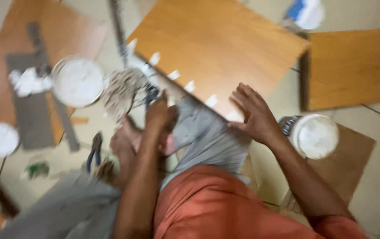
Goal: The person sits on the floor and uses pliers to manipulate a small wooden piece, applies glue, and then attaches white tape to the edges of a wooden board. They also use a metal file to smooth the board's edge.
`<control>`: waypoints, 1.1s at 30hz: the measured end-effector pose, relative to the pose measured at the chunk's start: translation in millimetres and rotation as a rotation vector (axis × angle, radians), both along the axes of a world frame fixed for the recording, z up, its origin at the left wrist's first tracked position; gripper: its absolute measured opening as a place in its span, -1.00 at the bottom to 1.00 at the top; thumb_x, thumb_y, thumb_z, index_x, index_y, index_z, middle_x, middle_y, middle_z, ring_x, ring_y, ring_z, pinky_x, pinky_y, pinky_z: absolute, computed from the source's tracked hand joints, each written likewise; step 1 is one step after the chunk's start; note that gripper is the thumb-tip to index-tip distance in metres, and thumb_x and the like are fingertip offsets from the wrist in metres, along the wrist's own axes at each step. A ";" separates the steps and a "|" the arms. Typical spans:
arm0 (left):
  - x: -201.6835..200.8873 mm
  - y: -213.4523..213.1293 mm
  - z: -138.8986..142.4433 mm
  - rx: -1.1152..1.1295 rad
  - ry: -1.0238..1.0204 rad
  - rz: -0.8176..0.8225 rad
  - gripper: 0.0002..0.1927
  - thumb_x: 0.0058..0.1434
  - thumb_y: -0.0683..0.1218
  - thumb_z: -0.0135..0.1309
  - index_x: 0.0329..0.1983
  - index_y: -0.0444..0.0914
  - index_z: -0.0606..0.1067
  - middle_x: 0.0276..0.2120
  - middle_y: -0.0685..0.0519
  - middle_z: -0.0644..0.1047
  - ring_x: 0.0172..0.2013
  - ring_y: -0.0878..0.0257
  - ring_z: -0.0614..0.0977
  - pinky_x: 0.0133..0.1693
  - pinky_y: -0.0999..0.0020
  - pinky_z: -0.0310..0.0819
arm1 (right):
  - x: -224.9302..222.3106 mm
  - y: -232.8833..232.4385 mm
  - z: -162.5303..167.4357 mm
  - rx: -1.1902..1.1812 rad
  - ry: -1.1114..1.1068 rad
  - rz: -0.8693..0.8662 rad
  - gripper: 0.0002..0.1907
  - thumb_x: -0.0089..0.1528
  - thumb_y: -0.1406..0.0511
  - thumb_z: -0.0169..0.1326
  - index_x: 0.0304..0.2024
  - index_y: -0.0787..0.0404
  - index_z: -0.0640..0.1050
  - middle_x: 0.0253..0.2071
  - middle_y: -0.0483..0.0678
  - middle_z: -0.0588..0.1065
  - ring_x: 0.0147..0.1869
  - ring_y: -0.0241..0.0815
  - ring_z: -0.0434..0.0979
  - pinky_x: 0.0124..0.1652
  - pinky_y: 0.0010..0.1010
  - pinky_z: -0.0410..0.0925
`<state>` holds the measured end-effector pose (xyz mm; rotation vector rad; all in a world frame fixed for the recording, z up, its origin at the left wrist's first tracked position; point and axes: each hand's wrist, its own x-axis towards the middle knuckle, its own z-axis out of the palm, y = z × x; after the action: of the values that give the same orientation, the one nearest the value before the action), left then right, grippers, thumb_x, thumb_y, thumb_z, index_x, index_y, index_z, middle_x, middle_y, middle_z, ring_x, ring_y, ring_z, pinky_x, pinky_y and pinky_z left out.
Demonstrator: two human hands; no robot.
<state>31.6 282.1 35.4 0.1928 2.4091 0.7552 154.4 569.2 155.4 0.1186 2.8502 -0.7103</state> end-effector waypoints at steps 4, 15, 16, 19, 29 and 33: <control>1.6 12.4 -23.5 0.069 0.563 0.112 -0.55 0.23 0.12 0.17 0.01 -0.29 0.56 -0.16 -0.21 0.65 -0.10 -0.14 0.63 -0.04 -0.03 0.48 | 15.3 67.6 -28.8 -0.044 0.503 -0.461 -0.22 0.27 0.16 0.33 0.45 0.18 0.30 0.52 0.08 0.25 0.61 0.05 0.21 0.50 0.01 0.16; -73.6 25.3 8.7 1.080 -0.550 1.122 -0.81 0.30 0.04 0.10 -0.12 -0.10 0.45 -0.32 0.25 0.52 -0.37 0.33 0.52 -0.31 0.23 0.46 | 7.6 65.8 -85.6 -1.293 0.275 -0.861 -0.66 0.38 0.34 0.03 0.22 0.17 0.48 -0.11 -0.18 0.47 -0.10 -0.30 0.44 -0.17 -0.44 0.37; -77.1 27.4 14.5 1.112 -0.517 1.076 -0.80 0.29 0.01 0.13 -0.10 -0.13 0.46 -0.33 0.21 0.51 -0.38 0.32 0.51 -0.30 0.23 0.45 | 5.2 67.9 -85.9 -1.281 0.286 -0.821 -0.69 0.40 0.36 0.05 0.21 0.21 0.50 -0.11 -0.15 0.48 -0.12 -0.29 0.42 -0.21 -0.46 0.32; -78.2 41.5 19.4 1.249 -0.529 1.098 -0.80 0.25 -0.08 0.12 -0.09 -0.17 0.47 -0.32 0.13 0.56 -0.35 0.27 0.59 -0.29 0.23 0.51 | -15.0 84.0 -70.4 -1.151 0.282 -0.825 -0.72 0.40 0.42 0.07 0.17 0.31 0.52 -0.08 -0.06 0.48 -0.13 -0.23 0.42 -0.21 -0.43 0.30; -46.3 144.3 1.8 1.328 -0.682 0.920 -0.81 0.27 -0.10 0.19 -0.14 -0.26 0.48 -0.32 0.05 0.60 -0.35 0.26 0.61 -0.45 0.39 0.41 | -131.9 169.1 38.7 -0.325 0.043 -0.907 -0.36 0.30 0.47 0.12 0.44 0.34 0.31 0.00 0.09 0.57 -0.21 -0.25 0.54 -0.31 -0.49 0.39; -43.0 142.0 -8.8 1.121 -0.662 0.782 -0.76 0.32 -0.04 0.18 -0.06 -0.26 0.47 -0.25 0.02 0.65 -0.31 0.26 0.70 -0.31 0.34 0.54 | -151.3 173.3 8.9 -0.478 0.055 -0.939 -0.46 0.31 0.47 0.14 0.36 0.38 0.42 -0.04 0.02 0.59 -0.27 -0.33 0.56 -0.39 -0.54 0.41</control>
<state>-11.5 424.0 26.6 -0.5230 1.1631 2.0590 3.1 742.5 164.3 1.4084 2.4562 -1.5243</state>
